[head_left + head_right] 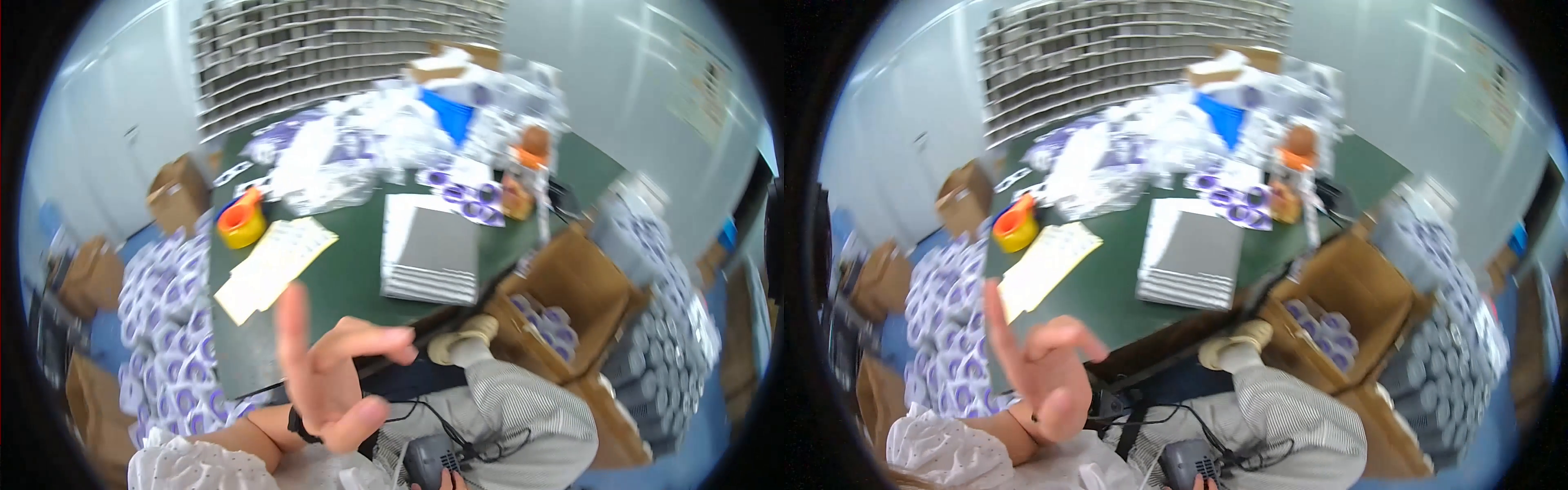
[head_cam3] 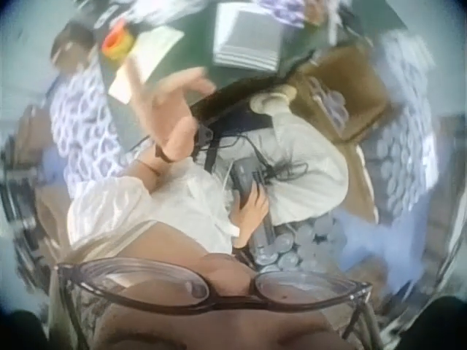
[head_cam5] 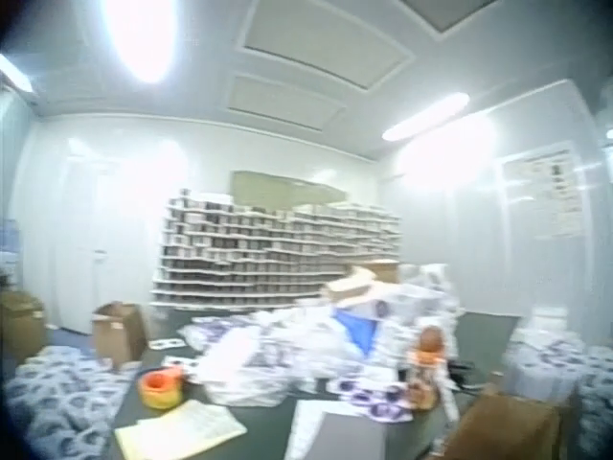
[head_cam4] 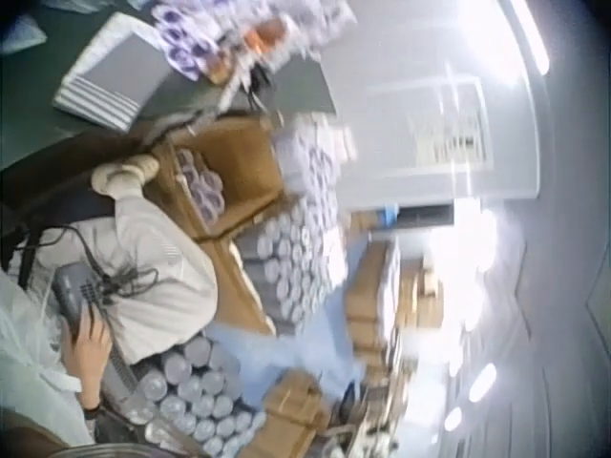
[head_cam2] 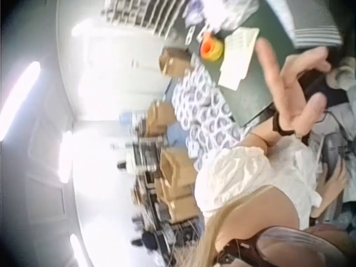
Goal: Applying labels to electronic components and placing them into protective sleeves and boxes.
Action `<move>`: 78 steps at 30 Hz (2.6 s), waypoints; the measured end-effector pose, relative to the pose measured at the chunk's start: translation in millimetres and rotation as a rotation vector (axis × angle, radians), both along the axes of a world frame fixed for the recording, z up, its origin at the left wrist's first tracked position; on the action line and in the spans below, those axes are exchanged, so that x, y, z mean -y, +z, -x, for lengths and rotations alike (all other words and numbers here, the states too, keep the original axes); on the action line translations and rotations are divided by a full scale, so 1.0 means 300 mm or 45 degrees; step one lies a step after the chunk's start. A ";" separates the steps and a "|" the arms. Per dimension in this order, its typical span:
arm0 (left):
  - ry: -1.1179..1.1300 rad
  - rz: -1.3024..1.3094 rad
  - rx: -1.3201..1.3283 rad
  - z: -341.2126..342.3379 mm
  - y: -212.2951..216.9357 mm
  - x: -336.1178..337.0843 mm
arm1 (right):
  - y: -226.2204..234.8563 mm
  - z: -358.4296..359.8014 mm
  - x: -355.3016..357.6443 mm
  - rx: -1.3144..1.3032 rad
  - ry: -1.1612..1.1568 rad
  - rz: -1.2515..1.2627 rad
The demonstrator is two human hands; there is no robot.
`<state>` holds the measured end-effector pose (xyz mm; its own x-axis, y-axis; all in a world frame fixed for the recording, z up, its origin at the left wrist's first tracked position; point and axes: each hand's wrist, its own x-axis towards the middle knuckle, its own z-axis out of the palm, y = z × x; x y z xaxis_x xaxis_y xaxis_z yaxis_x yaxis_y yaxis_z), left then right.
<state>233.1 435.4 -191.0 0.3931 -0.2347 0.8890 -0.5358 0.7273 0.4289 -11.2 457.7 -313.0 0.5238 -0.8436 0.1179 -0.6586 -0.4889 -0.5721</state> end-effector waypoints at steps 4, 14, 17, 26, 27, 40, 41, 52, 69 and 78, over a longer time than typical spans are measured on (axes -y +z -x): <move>0.724 -0.874 0.193 -0.090 0.025 -0.237 | -0.138 0.027 -0.001 -0.084 0.149 0.111; 1.744 -2.255 0.438 -0.511 -0.305 -0.556 | -0.127 0.023 0.039 0.050 0.000 0.103; 1.329 -2.523 0.315 -0.460 -0.209 -0.496 | -0.111 0.010 0.038 0.025 -0.037 0.109; 1.269 -1.792 0.484 -0.472 -0.290 -0.502 | -0.073 -0.016 0.039 0.011 -0.061 0.122; 1.102 -1.864 0.353 -0.479 -0.285 -0.494 | -0.073 -0.017 0.039 0.001 -0.056 0.117; 1.091 -2.071 0.408 -0.401 -0.182 -0.432 | -0.040 -0.043 0.053 -0.005 -0.055 0.133; 1.086 -2.079 0.408 -0.395 -0.181 -0.428 | -0.042 -0.048 0.055 -0.004 -0.059 0.137; 0.676 -2.045 0.274 -0.240 -0.173 -0.378 | -0.051 -0.051 0.053 -0.034 -0.080 0.161; 1.043 -1.449 0.499 -0.221 -0.199 -0.347 | -0.047 -0.054 0.056 -0.063 -0.082 0.137; 0.913 -1.738 0.248 -0.206 -0.203 -0.356 | -0.042 -0.054 0.057 -0.026 -0.070 0.120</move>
